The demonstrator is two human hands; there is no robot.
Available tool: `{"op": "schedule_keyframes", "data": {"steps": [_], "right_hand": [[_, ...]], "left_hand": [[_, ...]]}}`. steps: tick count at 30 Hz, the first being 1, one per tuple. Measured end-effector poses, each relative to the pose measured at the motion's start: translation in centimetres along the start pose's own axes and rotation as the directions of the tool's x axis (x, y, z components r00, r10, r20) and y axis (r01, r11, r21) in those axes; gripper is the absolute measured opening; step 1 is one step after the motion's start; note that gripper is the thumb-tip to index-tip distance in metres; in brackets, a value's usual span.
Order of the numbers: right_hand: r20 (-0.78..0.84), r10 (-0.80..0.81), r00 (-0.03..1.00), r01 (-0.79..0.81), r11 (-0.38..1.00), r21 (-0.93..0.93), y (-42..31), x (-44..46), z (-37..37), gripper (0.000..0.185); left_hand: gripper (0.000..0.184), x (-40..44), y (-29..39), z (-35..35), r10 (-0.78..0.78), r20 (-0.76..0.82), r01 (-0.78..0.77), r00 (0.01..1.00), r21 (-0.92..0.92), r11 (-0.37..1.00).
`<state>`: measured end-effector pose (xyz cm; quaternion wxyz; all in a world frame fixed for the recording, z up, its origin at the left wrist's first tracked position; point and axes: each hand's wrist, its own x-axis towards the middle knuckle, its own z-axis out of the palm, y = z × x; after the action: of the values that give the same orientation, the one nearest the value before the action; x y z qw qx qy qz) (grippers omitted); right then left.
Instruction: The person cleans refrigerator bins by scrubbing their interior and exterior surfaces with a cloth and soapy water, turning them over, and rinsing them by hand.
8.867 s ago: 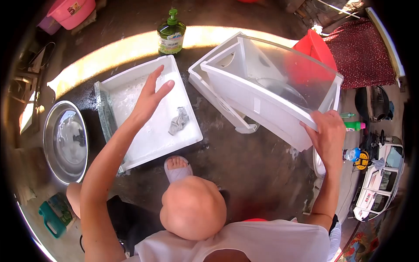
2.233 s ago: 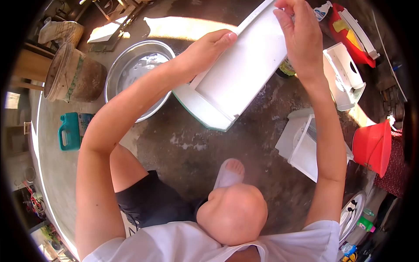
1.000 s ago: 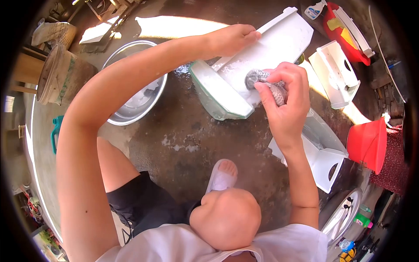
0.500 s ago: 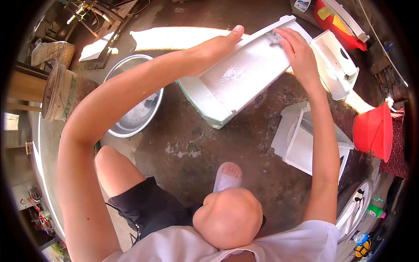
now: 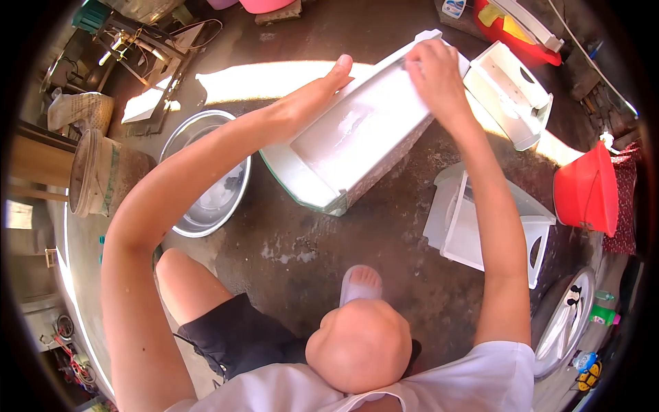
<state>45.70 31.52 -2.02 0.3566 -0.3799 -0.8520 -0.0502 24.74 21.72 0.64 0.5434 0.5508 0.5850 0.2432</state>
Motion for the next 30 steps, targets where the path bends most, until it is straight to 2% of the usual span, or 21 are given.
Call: {"op": "schedule_keyframes", "data": {"steps": [1, 2, 4, 5, 6, 7, 8, 9, 10, 12, 15, 16, 18, 19, 22, 23, 24, 26, 27, 30], "right_hand": [[0.003, 0.052, 0.999, -0.052, 0.992, -0.113, 3.8, 0.8, 0.1, 0.011], [0.004, 0.075, 0.997, -0.074, 0.989, -0.131, 6.5, 1.3, 0.5, 0.015], [0.127, 0.234, 0.964, -0.243, 0.968, 0.060, 4.8, 1.0, 0.3, 0.017], [0.229, 0.206, 0.951, -0.222, 0.974, 0.048, 1.6, 0.2, -0.6, 0.019], [0.270, 0.118, 0.956, -0.137, 0.989, 0.052, -1.7, -1.1, -1.4, 0.024], [0.267, 0.025, 0.963, -0.045, 0.996, 0.071, -5.5, -2.6, -2.3, 0.028], [0.196, -0.053, 0.979, 0.050, 0.999, 0.017, -8.8, -4.3, -1.9, 0.034], [0.246, -0.115, 0.962, 0.085, 0.988, 0.129, -11.2, -5.4, -2.6, 0.038], [0.269, -0.208, 0.941, 0.134, 0.954, 0.267, -12.5, -5.8, -3.2, 0.037], [0.292, -0.236, 0.927, 0.164, 0.954, 0.252, -12.5, -4.9, -3.6, 0.034], [0.160, -0.032, 0.987, 0.042, 0.998, -0.056, -7.7, -1.2, -4.1, 0.029], [0.083, -0.012, 0.996, 0.023, 0.991, -0.131, -5.6, -0.3, -4.2, 0.028], [0.028, 0.045, 0.999, -0.037, 0.973, -0.228, -2.3, 1.0, -4.5, 0.029], [0.163, 0.156, 0.974, -0.130, 0.978, -0.161, -1.2, 2.1, -5.0, 0.029], [0.331, 0.339, 0.881, -0.345, 0.938, -0.040, -0.2, 3.6, -5.8, 0.029], [0.371, 0.376, 0.849, -0.427, 0.902, 0.062, 1.7, 3.9, -5.2, 0.032], [0.421, 0.389, 0.819, -0.504, 0.838, 0.207, 2.7, 3.7, -5.1, 0.032], [0.525, 0.380, 0.762, -0.630, 0.626, 0.460, 3.9, 3.2, -5.0, 0.033], [0.462, 0.330, 0.823, -0.567, 0.528, 0.633, 3.8, 2.5, -4.4, 0.034], [0.414, 0.483, 0.772, -0.606, 0.358, 0.711, 1.2, 0.9, -5.2, 0.035]], "left_hand": [[0.096, -0.3, 0.6, 0.1, -0.007, 0.016, 0.006, 1.000, 0.061, 0.998], [0.097, -0.5, 0.9, 0.3, -0.015, 0.003, 0.014, 1.000, 0.067, 0.998], [0.098, -0.2, 1.6, 0.7, -0.027, -0.009, 0.028, 1.000, 0.084, 0.996], [0.098, 0.1, 1.1, 0.5, -0.034, -0.043, 0.037, 0.999, 0.072, 0.997], [0.098, 0.1, 0.7, 0.2, -0.049, -0.008, 0.049, 0.999, 0.013, 0.999], [0.098, 0.0, 0.5, -0.2, -0.057, 0.025, 0.058, 0.998, -0.043, 0.997], [0.097, -0.1, 0.3, -0.5, -0.064, 0.062, 0.070, 0.996, -0.097, 0.993], [0.096, -0.6, 0.0, -0.4, -0.038, -0.032, 0.037, 0.999, -0.026, 0.999], [0.095, -2.0, 0.5, 0.2, -0.049, -0.088, 0.045, 0.995, -0.056, 0.997], [0.094, -3.5, -0.9, -0.6, 0.040, -0.124, -0.021, 0.991, 0.149, 0.989], [0.085, -6.8, 0.1, -0.5, 0.116, -0.008, -0.112, 0.993, 0.178, 0.978], [0.075, -7.3, -0.2, -0.3, 0.150, -0.039, -0.139, 0.988, 0.206, 0.969], [0.057, -8.2, -0.8, -0.1, 0.216, -0.106, -0.183, 0.971, 0.257, 0.949], [0.054, -8.2, -0.9, -0.1, 0.225, -0.116, -0.189, 0.967, 0.264, 0.946], [0.048, -8.0, -1.1, -0.3, 0.258, -0.138, -0.213, 0.956, 0.276, 0.937], [0.048, -8.0, -1.2, -0.4, 0.269, -0.140, -0.224, 0.953, 0.275, 0.935], [0.048, -8.1, -1.2, -0.4, 0.280, -0.141, -0.234, 0.950, 0.275, 0.932], [0.045, -8.3, -1.5, -0.6, 0.273, -0.149, -0.222, 0.950, 0.289, 0.931], [0.044, -8.5, -1.5, -0.8, 0.270, -0.152, -0.216, 0.951, 0.298, 0.930], [0.041, -9.6, -1.1, -0.8, 0.215, -0.105, -0.173, 0.971, 0.314, 0.934]]}}
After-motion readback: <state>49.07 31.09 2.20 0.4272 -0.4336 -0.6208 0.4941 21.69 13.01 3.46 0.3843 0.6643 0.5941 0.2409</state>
